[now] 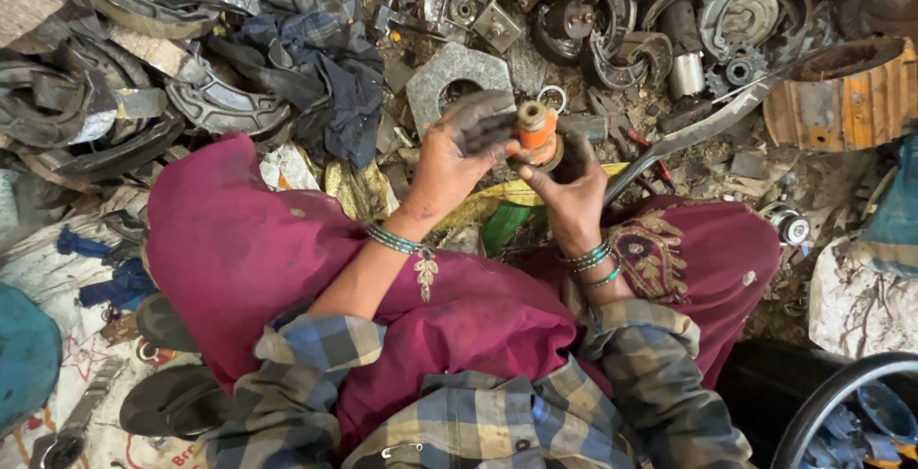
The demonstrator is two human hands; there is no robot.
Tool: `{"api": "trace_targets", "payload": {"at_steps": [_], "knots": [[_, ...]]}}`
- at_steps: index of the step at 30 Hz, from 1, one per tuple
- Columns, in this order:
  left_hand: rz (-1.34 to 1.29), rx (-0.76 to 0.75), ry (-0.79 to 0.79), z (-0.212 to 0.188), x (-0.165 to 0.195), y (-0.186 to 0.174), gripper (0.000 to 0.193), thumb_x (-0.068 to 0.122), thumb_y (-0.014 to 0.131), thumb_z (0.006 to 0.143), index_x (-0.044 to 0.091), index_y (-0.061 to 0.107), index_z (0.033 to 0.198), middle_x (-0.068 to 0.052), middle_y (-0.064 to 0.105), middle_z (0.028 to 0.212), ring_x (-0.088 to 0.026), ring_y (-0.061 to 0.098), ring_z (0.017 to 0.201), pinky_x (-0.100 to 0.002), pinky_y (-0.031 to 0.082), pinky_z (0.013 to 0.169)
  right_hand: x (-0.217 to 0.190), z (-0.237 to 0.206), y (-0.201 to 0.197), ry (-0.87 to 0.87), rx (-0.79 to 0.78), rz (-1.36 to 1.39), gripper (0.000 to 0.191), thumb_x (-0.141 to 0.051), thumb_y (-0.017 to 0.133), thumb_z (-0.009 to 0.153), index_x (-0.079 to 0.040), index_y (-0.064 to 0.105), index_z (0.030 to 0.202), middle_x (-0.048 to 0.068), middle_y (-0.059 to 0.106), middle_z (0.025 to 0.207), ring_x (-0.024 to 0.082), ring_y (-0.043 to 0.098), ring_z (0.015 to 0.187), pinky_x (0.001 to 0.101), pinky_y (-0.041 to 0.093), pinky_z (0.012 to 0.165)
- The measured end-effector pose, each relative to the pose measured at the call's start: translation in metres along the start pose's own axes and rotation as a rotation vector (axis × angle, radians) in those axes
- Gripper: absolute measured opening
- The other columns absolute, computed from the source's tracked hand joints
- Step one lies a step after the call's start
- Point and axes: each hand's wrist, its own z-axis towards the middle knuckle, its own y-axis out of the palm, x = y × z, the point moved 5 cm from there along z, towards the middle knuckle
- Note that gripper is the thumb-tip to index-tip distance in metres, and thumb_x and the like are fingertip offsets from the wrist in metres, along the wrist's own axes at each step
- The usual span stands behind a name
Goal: The person sits on the floor surrounded by scrap metal and uses a hammer to strike a small orange mechanical component placed on a metal block. They repeatedly adjust the component and strike it to separate or reshape parts.
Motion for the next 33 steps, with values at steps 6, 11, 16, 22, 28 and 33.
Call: {"api": "trace_targets", "payload": {"at_steps": [6, 11, 16, 22, 28, 33], "knots": [[0.729, 0.041, 0.199, -0.012, -0.005, 0.007, 0.055, 0.027, 0.081, 0.097, 0.007, 0.060, 0.144, -0.014, 0.061, 0.147, -0.031, 0.062, 0.135, -0.042, 0.050, 0.115, 0.015, -0.004, -0.009, 0.151, -0.001, -0.126, 0.075, -0.022, 0.081, 0.092, 0.010, 0.041, 0.147, 0.020, 0.058, 0.143, 0.027, 0.057, 0.134, 0.0378, 0.045, 0.115], [0.494, 0.118, 0.092, -0.014, -0.013, 0.005, 0.071, 0.036, 0.083, 0.091, 0.008, 0.050, 0.147, -0.012, 0.065, 0.133, -0.025, 0.065, 0.121, -0.036, 0.053, 0.105, 0.018, -0.012, 0.008, 0.229, -0.243, 0.118, 0.072, -0.031, 0.069, 0.100, 0.005, 0.038, 0.154, 0.017, 0.055, 0.148, 0.023, 0.054, 0.137, 0.0353, 0.044, 0.115], [0.539, 0.354, 0.027, -0.022, 0.001, -0.036, 0.063, 0.023, 0.091, 0.077, 0.009, 0.058, 0.128, -0.008, 0.070, 0.115, -0.020, 0.069, 0.103, -0.032, 0.056, 0.092, 0.002, -0.013, 0.021, -0.008, -0.444, -0.224, 0.045, -0.022, 0.068, 0.103, 0.001, 0.061, 0.140, 0.012, 0.071, 0.132, 0.019, 0.066, 0.123, 0.0337, 0.051, 0.108], [1.102, 0.418, 0.089, -0.054, 0.024, -0.089, 0.047, 0.007, 0.091, 0.062, 0.010, 0.071, 0.105, -0.016, 0.073, 0.106, -0.032, 0.071, 0.095, -0.037, 0.056, 0.081, -0.014, -0.016, -0.013, -0.053, -0.144, -0.570, 0.028, -0.017, 0.071, 0.096, -0.005, 0.072, 0.122, 0.013, 0.076, 0.115, 0.021, 0.074, 0.101, 0.0324, 0.059, 0.089], [0.850, 0.543, 0.108, -0.048, 0.020, -0.106, 0.026, 0.003, 0.071, 0.083, 0.008, 0.071, 0.109, -0.012, 0.078, 0.101, -0.028, 0.077, 0.095, -0.038, 0.059, 0.085, 0.001, -0.033, -0.049, -0.034, -0.098, -0.731, 0.039, -0.020, 0.073, 0.094, -0.003, 0.068, 0.129, 0.017, 0.073, 0.121, 0.027, 0.073, 0.109, 0.0358, 0.056, 0.094], [0.979, 0.687, 0.036, -0.056, 0.025, -0.105, 0.037, 0.013, 0.083, 0.076, 0.003, 0.068, 0.108, -0.019, 0.072, 0.098, -0.037, 0.069, 0.094, -0.044, 0.054, 0.083, 0.028, -0.055, -0.068, -0.084, -0.041, -0.800, 0.069, -0.023, 0.079, 0.088, 0.008, 0.050, 0.143, 0.029, 0.060, 0.136, 0.037, 0.060, 0.123, 0.0413, 0.049, 0.102]]}}
